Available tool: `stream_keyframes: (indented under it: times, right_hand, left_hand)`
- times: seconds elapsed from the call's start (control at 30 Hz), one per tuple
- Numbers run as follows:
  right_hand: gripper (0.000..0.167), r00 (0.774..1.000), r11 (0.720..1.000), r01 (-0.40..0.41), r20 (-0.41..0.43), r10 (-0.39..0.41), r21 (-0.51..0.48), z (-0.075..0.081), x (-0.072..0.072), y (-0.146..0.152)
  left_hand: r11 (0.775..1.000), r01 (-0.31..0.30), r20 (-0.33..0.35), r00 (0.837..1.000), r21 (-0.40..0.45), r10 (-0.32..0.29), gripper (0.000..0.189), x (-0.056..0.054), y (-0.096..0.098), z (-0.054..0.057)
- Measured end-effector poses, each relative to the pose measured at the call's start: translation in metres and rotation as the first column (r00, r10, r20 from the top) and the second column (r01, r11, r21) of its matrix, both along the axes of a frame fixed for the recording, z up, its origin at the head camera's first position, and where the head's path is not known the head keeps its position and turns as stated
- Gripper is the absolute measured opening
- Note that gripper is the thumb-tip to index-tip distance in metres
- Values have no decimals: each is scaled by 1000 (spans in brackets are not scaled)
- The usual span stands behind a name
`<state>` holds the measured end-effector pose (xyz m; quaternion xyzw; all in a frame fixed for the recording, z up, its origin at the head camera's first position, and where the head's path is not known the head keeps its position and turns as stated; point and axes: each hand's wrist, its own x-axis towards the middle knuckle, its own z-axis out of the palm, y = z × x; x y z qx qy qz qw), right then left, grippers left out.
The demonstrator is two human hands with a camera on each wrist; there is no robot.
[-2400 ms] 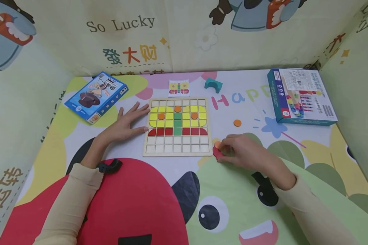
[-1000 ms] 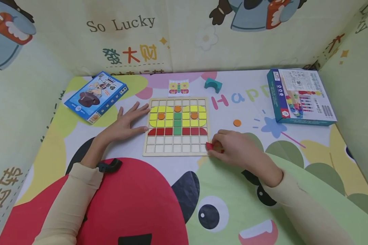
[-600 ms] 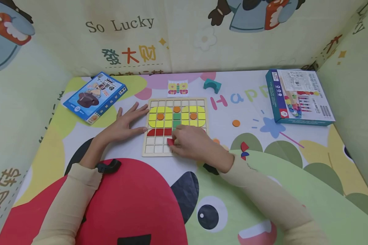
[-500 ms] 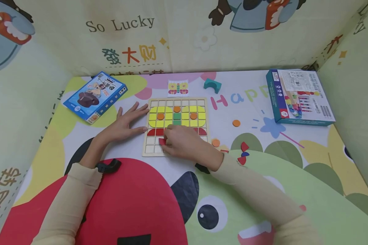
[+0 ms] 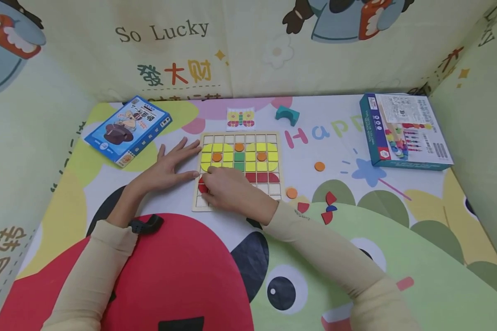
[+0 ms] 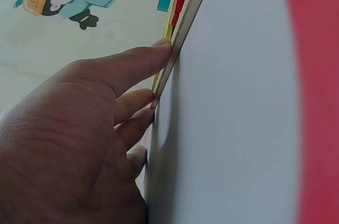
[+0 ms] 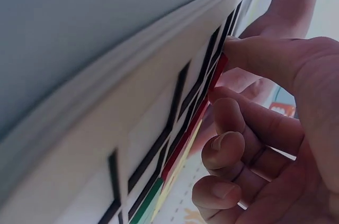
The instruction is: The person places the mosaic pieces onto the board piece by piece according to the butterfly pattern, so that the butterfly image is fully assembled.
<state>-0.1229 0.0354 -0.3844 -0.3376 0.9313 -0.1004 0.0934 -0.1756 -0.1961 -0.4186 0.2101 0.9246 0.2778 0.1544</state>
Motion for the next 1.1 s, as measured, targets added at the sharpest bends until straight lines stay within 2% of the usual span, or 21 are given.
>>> stream_keyframes:
  times: [0.3,0.47,0.63,0.77,0.9,1.1]
  right_hand:
    - [34,998,993,36,57,-30,-112,-4,-2,6]
    - [35,995,990,46,90,-34,-133,-4,-2,9]
    - [32,989,984,93,128,-74,-149,1,-1,21]
    - [30,981,970,146,152,-117,-196,5,-1,44]
    - [25,977,951,185,151,-150,-249,8,0,78]
    - [21,960,939,264,158,-232,-219,12,6,136]
  left_hand:
    - [1000,-2,1,1000,4,2,82,0,-1,0]
    - [1000,1,1,1000,2,-1,82,0,-1,-1]
    - [1000,4,2,1000,1,-4,82,-1,-1,-1]
    - [1000,0,4,1000,6,0,82,0,-1,-2]
    - [1000,-3,7,1000,9,3,83,0,0,-1]
    - [1000,-3,5,1000,4,3,84,0,1,-1]
